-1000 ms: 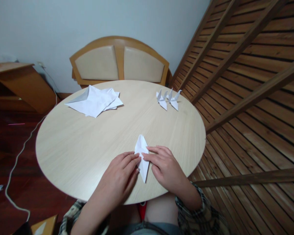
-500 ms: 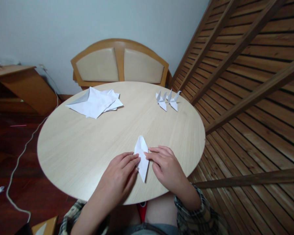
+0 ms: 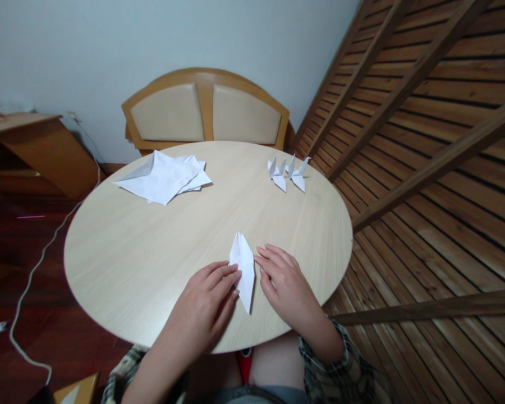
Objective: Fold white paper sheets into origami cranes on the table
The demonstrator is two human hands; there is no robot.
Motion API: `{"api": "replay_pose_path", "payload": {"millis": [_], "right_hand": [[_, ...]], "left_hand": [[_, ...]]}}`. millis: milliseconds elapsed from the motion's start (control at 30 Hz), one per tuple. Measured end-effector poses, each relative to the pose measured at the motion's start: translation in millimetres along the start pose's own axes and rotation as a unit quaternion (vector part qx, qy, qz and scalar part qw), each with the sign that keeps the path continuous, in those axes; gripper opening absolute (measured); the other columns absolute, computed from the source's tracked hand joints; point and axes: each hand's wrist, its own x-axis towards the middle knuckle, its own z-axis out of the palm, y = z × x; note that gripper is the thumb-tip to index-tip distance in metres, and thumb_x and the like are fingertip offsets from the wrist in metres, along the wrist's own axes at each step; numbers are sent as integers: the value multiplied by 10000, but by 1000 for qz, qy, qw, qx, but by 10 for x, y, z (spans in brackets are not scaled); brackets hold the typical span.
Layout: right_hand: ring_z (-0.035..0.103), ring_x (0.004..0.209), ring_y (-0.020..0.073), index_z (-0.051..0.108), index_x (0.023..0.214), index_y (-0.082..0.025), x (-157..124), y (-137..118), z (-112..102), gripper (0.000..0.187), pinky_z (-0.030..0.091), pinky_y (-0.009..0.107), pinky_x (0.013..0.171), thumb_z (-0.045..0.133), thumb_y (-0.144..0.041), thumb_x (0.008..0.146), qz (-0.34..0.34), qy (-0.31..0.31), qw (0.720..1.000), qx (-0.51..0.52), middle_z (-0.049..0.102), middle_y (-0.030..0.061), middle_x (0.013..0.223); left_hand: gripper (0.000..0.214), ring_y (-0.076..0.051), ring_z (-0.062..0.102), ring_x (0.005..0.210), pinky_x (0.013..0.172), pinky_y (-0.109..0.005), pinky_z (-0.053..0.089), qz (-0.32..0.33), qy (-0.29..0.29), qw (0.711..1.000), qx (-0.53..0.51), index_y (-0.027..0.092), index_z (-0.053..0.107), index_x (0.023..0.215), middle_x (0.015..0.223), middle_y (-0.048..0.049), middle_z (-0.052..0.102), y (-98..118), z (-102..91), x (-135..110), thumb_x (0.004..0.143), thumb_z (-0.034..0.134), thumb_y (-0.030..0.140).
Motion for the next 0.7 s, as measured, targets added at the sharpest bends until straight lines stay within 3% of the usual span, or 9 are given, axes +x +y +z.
{"api": "replay_pose_path", "payload": {"millis": [300,567,700], "right_hand": [[500,1332,257,613,1300,-195,-1,2,-39,469,434,527,1100,436,-75,882,-21,-30,999,4,632,85,1341],[527,1302,247,473,1433,-188,9,-29,-94,533,446,512,1091,421,-109,908,-72,-49,995,38,628,110,1334],[526,1300,236,329,1524,-221,3,-41,-117,634,444,491,1097,440,-123,908,-95,-61,992,57,591,107,1378]], "left_hand": [[319,-287,599,1203,985,-530,539,-4,10,1000,5,155,616,1260,1262,-140,668,-6,14,-16,962,506,185],[375,-274,576,1249,1023,-519,523,3,7,1000,-8,153,555,1337,1314,-145,640,0,-6,-19,968,495,175],[442,-265,558,1275,1051,-500,508,15,-7,1000,-20,158,483,1410,1374,-150,600,9,-16,-16,969,501,183]]}}
